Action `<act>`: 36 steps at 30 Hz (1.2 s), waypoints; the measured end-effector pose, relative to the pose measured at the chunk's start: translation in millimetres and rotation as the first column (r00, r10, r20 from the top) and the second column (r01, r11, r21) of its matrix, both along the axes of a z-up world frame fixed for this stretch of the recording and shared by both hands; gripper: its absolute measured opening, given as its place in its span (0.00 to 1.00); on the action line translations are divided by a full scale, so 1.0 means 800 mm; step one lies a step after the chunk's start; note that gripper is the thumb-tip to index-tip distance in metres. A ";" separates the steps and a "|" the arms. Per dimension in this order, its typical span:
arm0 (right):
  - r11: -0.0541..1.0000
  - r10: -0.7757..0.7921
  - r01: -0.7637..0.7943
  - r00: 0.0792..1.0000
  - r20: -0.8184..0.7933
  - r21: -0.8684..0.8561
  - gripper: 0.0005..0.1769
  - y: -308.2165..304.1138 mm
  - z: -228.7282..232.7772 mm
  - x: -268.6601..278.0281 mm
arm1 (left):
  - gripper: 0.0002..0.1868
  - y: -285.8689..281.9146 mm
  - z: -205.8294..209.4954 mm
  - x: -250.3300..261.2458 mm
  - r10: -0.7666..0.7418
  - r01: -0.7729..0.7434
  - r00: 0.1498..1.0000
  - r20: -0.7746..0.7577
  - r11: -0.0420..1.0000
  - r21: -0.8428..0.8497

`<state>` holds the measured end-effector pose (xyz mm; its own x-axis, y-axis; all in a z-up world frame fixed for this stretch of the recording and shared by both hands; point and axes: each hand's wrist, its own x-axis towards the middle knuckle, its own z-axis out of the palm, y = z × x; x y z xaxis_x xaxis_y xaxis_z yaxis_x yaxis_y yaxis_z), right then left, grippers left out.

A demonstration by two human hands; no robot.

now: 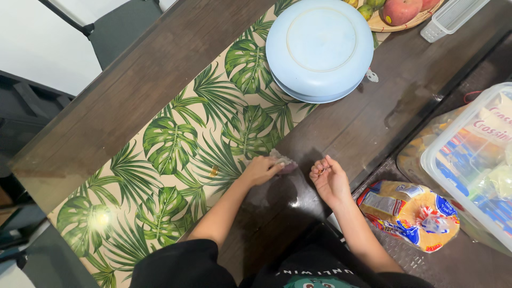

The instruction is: The person wipes a wooden dining table with a purple cloth, moving around a blue bowl and a fruit basket to clean the surface. The person repeatedly wipes different sections of the table, including the area under the bowl and the edges.

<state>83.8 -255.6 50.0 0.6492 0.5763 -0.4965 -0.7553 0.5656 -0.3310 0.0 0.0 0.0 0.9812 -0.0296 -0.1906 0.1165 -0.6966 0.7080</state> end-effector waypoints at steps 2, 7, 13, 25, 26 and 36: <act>1.000 -0.014 0.014 1.000 0.000 -0.014 0.16 -0.006 -0.001 -0.002 | 0.22 0.012 -0.015 -0.004 0.134 -0.164 0.980 -0.149 0.965 -0.207; 1.000 -0.026 0.026 1.000 0.013 -0.016 0.16 -0.009 0.000 -0.003 | 0.26 0.094 0.010 0.038 0.483 -0.493 0.856 -0.185 0.656 -0.571; 1.000 -0.014 0.014 1.000 -0.005 -0.001 0.16 -0.013 -0.010 -0.006 | 0.20 0.115 0.051 0.122 0.409 -0.409 0.891 0.198 0.912 -0.044; 0.997 -0.013 0.011 1.000 -0.024 -0.077 0.15 -0.014 -0.031 -0.007 | 0.25 -0.011 -0.006 0.092 0.028 -0.170 0.879 0.476 0.951 0.258; 0.998 -0.007 0.005 0.999 -0.031 -0.064 0.16 -0.009 -0.032 -0.008 | 0.27 -0.018 -0.005 0.055 -0.060 -0.078 0.870 0.490 0.964 0.256; 0.996 0.028 -0.031 0.999 -0.042 -0.083 0.16 -0.006 -0.048 -0.019 | 0.24 -0.008 -0.035 0.089 0.066 -0.256 0.868 0.492 0.908 0.331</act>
